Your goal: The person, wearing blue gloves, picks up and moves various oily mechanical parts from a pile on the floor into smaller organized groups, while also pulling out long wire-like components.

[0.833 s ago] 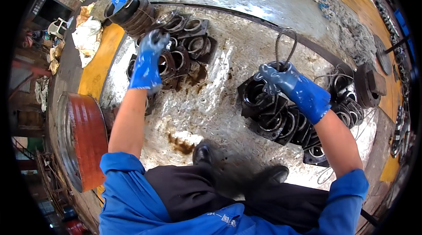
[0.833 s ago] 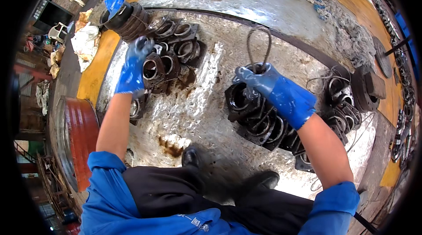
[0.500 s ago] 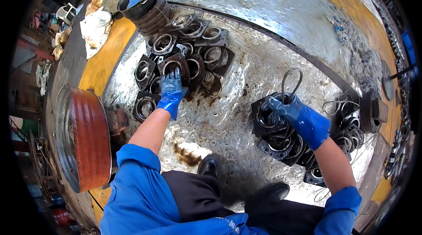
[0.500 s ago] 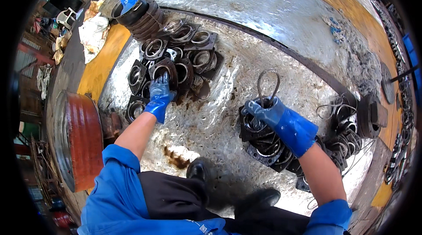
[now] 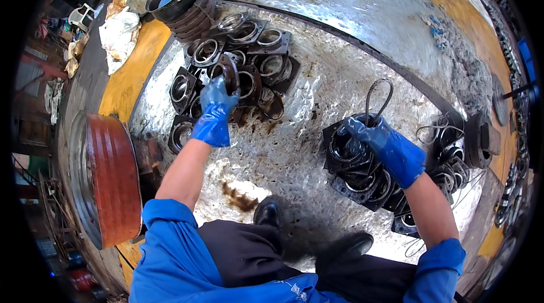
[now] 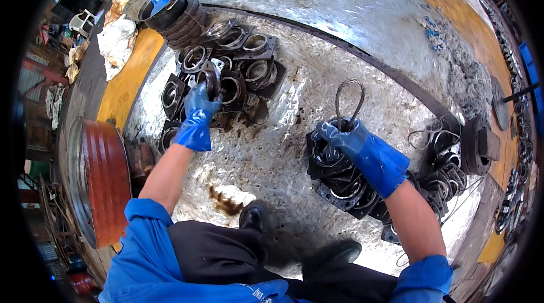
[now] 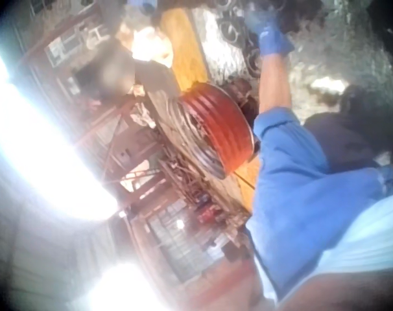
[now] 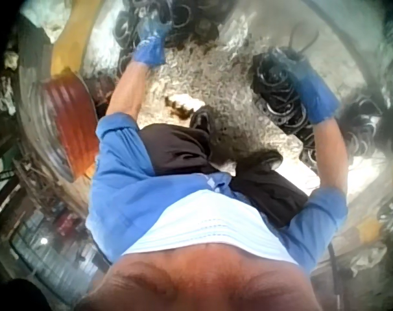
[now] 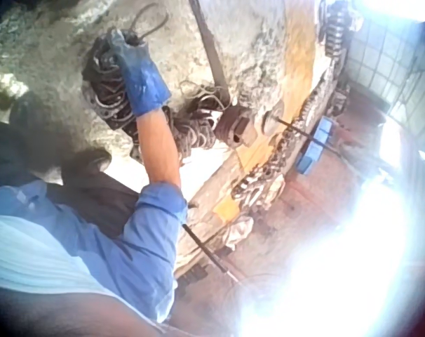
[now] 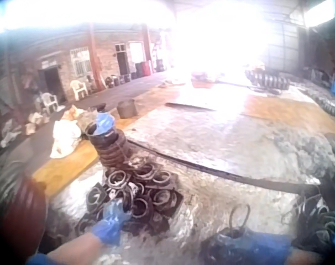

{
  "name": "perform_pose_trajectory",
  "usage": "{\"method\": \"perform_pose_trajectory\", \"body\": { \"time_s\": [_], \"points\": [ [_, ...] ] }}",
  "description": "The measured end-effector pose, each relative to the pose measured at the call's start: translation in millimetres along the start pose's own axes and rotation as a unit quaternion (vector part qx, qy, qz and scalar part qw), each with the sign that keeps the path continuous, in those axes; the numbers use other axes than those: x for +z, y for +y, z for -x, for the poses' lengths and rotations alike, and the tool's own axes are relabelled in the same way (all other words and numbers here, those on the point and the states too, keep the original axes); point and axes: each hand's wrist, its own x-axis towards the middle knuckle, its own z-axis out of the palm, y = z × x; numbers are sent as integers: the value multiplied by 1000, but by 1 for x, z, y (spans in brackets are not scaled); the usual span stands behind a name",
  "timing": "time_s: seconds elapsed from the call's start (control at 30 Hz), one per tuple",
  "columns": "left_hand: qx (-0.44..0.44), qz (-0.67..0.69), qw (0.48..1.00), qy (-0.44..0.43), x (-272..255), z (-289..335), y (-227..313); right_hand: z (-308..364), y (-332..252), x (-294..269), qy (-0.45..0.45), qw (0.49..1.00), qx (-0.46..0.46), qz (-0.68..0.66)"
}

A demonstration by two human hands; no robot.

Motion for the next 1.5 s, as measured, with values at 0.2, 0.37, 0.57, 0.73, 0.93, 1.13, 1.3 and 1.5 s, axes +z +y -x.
{"method": "perform_pose_trajectory", "body": {
  "time_s": [0.2, 0.37, 0.57, 0.73, 0.93, 1.13, 1.3, 1.5],
  "points": [
    [277, -173, 945, -17, 69, 16, 10, 11, -6, 3, 21, 998, 40, -45],
    [275, -148, 949, 54, 113, 7, -18, 4, -7, 15, -20, 997, 32, -74],
    [150, -206, 958, -131, 77, 0, 44, 18, -2, 10, 30, 998, 39, -37],
    [143, -234, 953, -130, 69, -10, 27, 22, -10, 15, 36, 998, 38, -19],
    [136, -182, 954, -196, 36, 15, 47, 14, -17, 20, 50, 996, 58, 50],
    [191, 0, 961, -202, 11, 12, 38, -3, -42, 45, 46, 976, 91, 190],
    [31, 541, 754, -371, 15, 7, 27, 6, -104, 70, 7, 931, 165, 325],
    [-76, 674, 585, -445, 13, 41, 34, -64, -14, 67, -87, 882, -53, 460]
  ]
}}
